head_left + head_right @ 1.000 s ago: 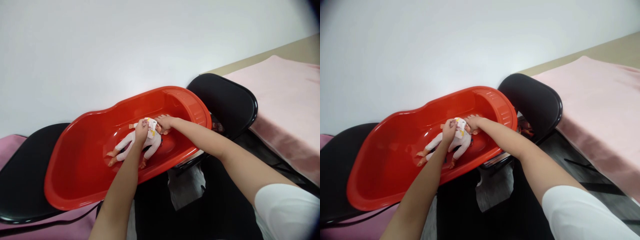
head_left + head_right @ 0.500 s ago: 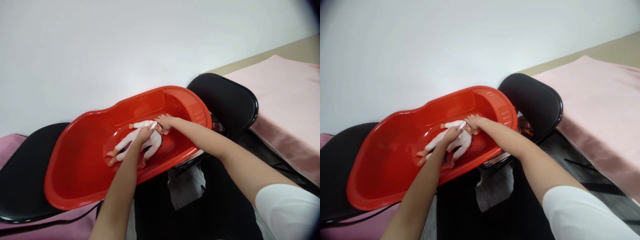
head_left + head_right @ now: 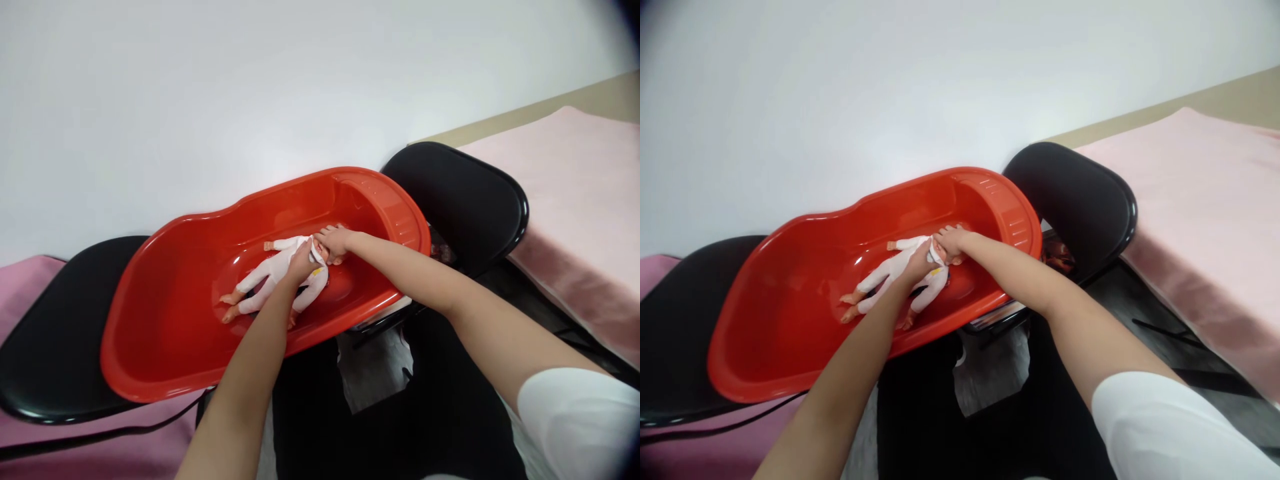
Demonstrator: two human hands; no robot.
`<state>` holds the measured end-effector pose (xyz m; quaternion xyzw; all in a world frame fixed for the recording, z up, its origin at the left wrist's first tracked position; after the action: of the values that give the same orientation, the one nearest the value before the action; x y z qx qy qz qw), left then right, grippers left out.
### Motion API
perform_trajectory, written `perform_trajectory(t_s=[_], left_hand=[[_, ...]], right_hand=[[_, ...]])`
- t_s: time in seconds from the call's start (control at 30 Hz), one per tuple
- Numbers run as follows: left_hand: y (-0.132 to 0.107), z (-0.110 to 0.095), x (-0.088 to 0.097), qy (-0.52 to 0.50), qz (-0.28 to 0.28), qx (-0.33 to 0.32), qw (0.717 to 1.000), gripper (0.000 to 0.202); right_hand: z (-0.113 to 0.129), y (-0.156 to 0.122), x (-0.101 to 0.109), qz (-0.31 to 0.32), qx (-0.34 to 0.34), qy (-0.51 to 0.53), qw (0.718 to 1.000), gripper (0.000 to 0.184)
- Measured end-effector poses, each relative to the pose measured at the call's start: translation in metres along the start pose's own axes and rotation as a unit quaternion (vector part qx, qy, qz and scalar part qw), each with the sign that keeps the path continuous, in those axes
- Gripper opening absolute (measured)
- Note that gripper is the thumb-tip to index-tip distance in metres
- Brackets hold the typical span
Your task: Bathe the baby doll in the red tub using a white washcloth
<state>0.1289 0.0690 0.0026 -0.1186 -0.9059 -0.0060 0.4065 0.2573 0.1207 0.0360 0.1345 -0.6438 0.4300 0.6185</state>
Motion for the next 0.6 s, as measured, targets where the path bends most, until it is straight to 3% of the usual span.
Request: perform_trajectory(t_s=[0.13,0.37,0.47,0.6], left_hand=[[-0.001,-0.003,-0.003,0.045,0.022,0.017,0.999,0.095],[-0.008,-0.009,0.001,0.194,0.014,0.076,0.978,0.043],[-0.010,-0.006,0.007,0.177,0.012,0.073,0.981,0.022],[-0.010,0.006,0.014,0.118,0.005,0.067,0.991,0.031]], right_hand=[[0.003,-0.001,-0.001,-0.001,0.003,-0.004,1.000,0.091],[0.007,-0.007,0.001,0.029,0.016,-0.030,0.999,0.087],[0.007,-0.008,0.003,0.040,0.017,-0.031,0.999,0.086],[0.003,-0.008,0.004,0.035,-0.009,-0.018,0.999,0.090]])
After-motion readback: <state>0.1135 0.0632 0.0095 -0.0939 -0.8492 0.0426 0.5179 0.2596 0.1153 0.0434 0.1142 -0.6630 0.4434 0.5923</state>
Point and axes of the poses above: each hand's wrist, its own y-axis towards the middle knuckle, its own x-axis out of the back of the hand, z = x × y, the point moved 6 cm from there along y, towards the middle knuckle, and after that the axes turned 9 degrees about z, right-handed, at the moved point
